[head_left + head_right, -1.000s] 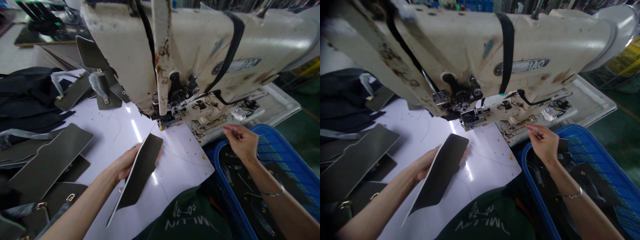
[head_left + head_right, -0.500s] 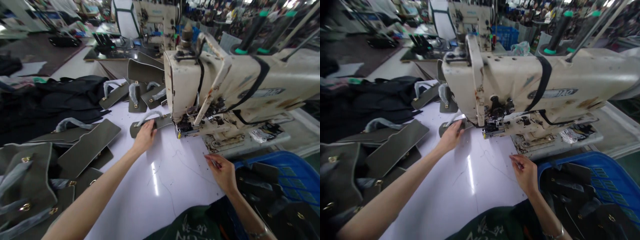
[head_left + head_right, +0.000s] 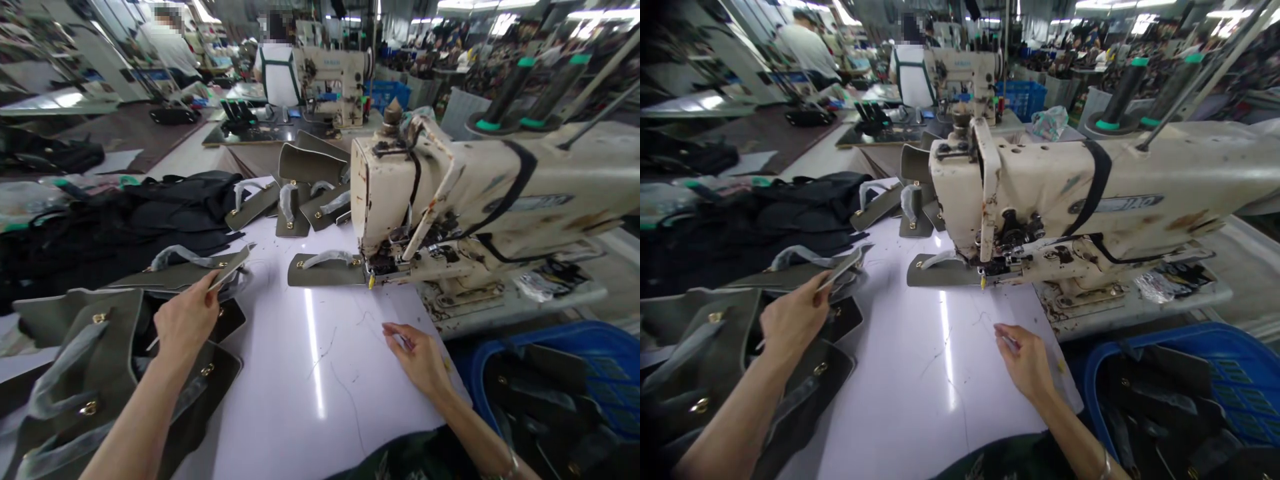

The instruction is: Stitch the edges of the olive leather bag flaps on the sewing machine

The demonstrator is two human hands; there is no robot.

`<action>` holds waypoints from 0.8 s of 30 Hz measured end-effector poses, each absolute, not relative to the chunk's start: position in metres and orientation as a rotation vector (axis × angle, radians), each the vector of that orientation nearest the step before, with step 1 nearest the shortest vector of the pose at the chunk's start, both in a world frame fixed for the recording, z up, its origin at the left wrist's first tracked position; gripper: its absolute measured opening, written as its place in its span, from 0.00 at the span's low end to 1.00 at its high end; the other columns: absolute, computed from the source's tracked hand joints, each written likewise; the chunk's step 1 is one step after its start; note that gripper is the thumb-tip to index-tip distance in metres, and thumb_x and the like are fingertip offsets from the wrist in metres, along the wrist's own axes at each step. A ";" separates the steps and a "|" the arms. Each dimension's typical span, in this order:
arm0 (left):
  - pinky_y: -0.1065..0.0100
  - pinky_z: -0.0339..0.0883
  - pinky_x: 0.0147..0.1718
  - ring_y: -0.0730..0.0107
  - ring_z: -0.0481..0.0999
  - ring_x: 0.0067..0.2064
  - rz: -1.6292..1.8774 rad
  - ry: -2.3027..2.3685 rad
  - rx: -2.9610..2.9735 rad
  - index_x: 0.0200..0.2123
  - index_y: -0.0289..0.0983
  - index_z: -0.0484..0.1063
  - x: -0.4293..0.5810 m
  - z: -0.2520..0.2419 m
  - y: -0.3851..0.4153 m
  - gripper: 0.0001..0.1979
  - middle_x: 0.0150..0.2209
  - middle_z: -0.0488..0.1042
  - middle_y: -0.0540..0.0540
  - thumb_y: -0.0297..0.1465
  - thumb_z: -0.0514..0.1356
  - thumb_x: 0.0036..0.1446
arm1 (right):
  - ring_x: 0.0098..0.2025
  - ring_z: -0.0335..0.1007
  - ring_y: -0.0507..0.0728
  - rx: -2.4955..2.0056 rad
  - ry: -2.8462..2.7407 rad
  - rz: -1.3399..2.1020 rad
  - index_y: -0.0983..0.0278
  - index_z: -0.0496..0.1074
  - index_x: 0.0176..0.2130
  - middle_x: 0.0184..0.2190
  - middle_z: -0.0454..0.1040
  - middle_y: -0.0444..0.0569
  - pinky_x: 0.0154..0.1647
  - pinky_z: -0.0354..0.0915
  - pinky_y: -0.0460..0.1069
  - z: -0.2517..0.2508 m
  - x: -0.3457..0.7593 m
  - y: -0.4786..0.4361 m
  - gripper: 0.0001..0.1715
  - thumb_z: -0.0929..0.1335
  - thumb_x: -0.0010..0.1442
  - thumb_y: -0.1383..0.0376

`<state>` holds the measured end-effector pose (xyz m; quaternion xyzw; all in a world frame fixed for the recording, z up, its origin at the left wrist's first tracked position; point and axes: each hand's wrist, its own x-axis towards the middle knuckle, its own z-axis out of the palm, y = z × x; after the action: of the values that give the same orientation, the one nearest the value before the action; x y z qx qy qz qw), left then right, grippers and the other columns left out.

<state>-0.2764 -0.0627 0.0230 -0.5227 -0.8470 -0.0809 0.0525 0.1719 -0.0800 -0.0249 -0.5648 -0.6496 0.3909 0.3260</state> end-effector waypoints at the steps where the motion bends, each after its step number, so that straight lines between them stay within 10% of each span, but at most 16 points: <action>1: 0.48 0.72 0.41 0.46 0.79 0.37 -0.261 -2.504 -1.693 0.63 0.49 0.69 -0.270 0.034 -0.063 0.23 0.44 0.81 0.40 0.43 0.52 0.67 | 0.48 0.79 0.61 -1.428 -1.729 0.996 0.61 0.79 0.49 0.47 0.81 0.52 0.51 0.74 0.54 -0.015 0.163 -0.076 0.17 0.67 0.65 0.60; 6: 0.61 0.69 0.36 0.56 0.76 0.29 -0.564 -2.335 -2.523 0.42 0.49 0.83 -0.207 0.064 -0.061 0.13 0.32 0.81 0.44 0.31 0.66 0.52 | 0.52 0.76 0.58 -1.227 -2.045 0.735 0.57 0.73 0.60 0.55 0.76 0.52 0.50 0.71 0.50 0.047 0.114 -0.063 0.25 0.68 0.64 0.59; 11: 0.64 0.69 0.37 0.58 0.76 0.30 -0.929 -2.282 -3.009 0.29 0.47 0.83 -0.145 0.075 -0.058 0.02 0.26 0.78 0.44 0.34 0.72 0.48 | 0.32 0.72 0.54 -1.226 -2.509 0.760 0.60 0.81 0.37 0.32 0.80 0.48 0.31 0.55 0.47 0.068 0.091 -0.057 0.09 0.68 0.62 0.64; 17: 0.53 0.63 0.60 0.51 0.75 0.54 -1.391 -2.121 -2.116 0.50 0.49 0.80 -0.139 0.080 -0.068 0.16 0.53 0.77 0.45 0.41 0.66 0.58 | 0.23 0.55 0.49 -1.313 -1.702 1.366 0.64 0.72 0.22 0.18 0.64 0.41 0.26 0.48 0.46 0.033 0.099 -0.050 0.26 0.68 0.63 0.51; 24: 0.64 0.76 0.45 0.57 0.80 0.48 -2.352 -3.043 -1.690 0.55 0.39 0.75 -0.119 0.016 -0.062 0.27 0.46 0.81 0.41 0.46 0.68 0.55 | 0.35 0.70 0.55 -1.267 -0.980 1.508 0.65 0.79 0.36 0.30 0.78 0.47 0.39 0.66 0.49 0.018 0.075 -0.036 0.22 0.75 0.54 0.49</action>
<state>-0.1190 -0.0620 0.0160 -0.3472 -0.6250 -0.4832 -0.5053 0.0746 -0.0361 0.0183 -0.5132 -0.3970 0.6109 0.4536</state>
